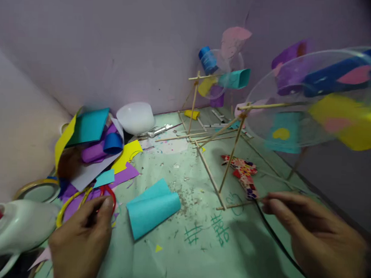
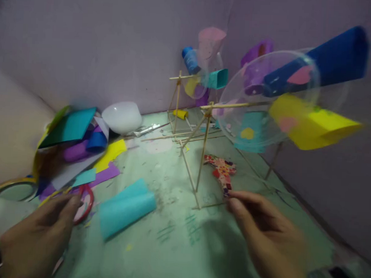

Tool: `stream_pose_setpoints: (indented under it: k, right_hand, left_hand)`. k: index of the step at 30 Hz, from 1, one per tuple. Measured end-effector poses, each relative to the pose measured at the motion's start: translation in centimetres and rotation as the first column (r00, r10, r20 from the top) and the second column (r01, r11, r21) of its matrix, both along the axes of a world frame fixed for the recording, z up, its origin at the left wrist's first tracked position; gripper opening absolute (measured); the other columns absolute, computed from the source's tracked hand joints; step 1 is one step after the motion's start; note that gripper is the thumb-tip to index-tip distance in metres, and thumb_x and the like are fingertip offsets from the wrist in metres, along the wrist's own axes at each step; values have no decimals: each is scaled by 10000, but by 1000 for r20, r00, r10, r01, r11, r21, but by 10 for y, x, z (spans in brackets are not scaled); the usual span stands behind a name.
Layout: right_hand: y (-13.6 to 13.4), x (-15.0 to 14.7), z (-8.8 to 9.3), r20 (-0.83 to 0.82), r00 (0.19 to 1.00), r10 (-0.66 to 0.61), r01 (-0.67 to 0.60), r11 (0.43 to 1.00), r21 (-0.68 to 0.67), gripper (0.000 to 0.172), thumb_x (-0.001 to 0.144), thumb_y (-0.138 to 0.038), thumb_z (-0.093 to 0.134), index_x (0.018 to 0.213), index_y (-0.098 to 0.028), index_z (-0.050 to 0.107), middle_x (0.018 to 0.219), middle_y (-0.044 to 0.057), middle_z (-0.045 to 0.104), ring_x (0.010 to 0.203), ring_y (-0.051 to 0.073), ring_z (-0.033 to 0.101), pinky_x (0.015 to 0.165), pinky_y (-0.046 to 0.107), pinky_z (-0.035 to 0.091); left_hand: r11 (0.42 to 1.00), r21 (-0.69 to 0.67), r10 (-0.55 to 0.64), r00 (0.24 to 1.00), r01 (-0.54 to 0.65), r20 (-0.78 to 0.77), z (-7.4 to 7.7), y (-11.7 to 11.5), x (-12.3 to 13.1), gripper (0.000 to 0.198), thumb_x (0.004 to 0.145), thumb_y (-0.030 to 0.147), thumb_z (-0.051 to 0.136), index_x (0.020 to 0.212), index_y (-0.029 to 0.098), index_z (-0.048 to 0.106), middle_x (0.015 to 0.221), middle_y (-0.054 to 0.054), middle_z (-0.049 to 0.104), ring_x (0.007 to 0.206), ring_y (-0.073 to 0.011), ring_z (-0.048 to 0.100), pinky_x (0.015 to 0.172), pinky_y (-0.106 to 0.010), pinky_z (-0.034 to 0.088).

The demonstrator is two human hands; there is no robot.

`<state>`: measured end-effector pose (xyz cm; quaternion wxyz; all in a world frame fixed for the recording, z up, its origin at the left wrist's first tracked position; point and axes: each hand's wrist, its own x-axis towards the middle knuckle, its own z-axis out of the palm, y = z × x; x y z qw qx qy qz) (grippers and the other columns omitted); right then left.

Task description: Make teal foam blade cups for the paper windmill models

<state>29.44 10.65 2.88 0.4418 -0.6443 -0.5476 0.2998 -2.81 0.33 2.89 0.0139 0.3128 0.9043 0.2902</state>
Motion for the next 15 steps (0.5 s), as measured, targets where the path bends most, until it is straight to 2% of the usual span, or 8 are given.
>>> stream_pose_setpoints:
  k: [1,3,5,7,10,13,15]
  right_hand:
    - [0,-11,0,12,984,179,-178,983,-52,243,722,-452,652,849,-247,682,790,50,713,725,225,670,638,314,539]
    - [2,-37,-2,10,873,488,-485,870,-87,193,770,-381,606,851,-222,683,843,57,719,766,214,678,682,311,546]
    - [10,-65,-6,6,768,641,-639,766,-63,220,812,-298,529,959,-193,655,936,77,711,830,209,673,748,335,543]
    - [20,-89,-13,45,720,693,-688,720,-90,242,816,-226,489,1010,-173,624,1012,103,693,867,215,664,771,363,535]
    - [29,-113,-26,79,682,727,-707,683,-183,278,792,-169,499,1053,-158,595,989,118,693,891,239,653,798,405,515]
    - [30,-120,-37,-34,657,753,-747,643,-170,297,783,-186,525,1073,-153,577,956,115,694,874,235,654,810,409,508]
    - [27,-119,-42,-139,662,736,-749,652,-113,282,796,-222,521,1066,-158,573,939,108,692,859,226,656,800,396,510]
  left_hand:
    - [997,-79,30,999,-28,19,4,3,-2,347,760,506,492,971,274,642,844,-27,694,831,-251,632,707,-342,465]
    - [978,-207,17,999,-6,51,9,9,-3,314,758,479,468,911,276,653,788,-31,690,799,-253,629,690,-340,447]
    - [956,-282,-59,994,84,94,9,12,-2,311,756,450,443,910,277,651,764,-40,687,788,-266,623,674,-343,430]
    - [943,-279,-137,977,179,164,7,15,2,326,769,476,409,867,272,644,726,-44,676,768,-274,612,671,-347,417]
    - [938,-214,-209,937,274,281,5,17,12,433,802,572,327,705,257,607,674,-37,658,726,-265,599,668,-343,401]
    - [956,-153,-190,925,251,330,5,20,23,391,762,587,420,732,262,633,666,-18,666,697,-251,606,641,-323,396]
    - [980,-79,-150,939,183,310,5,21,29,317,703,544,535,785,264,658,661,-10,671,669,-239,609,600,-302,401]
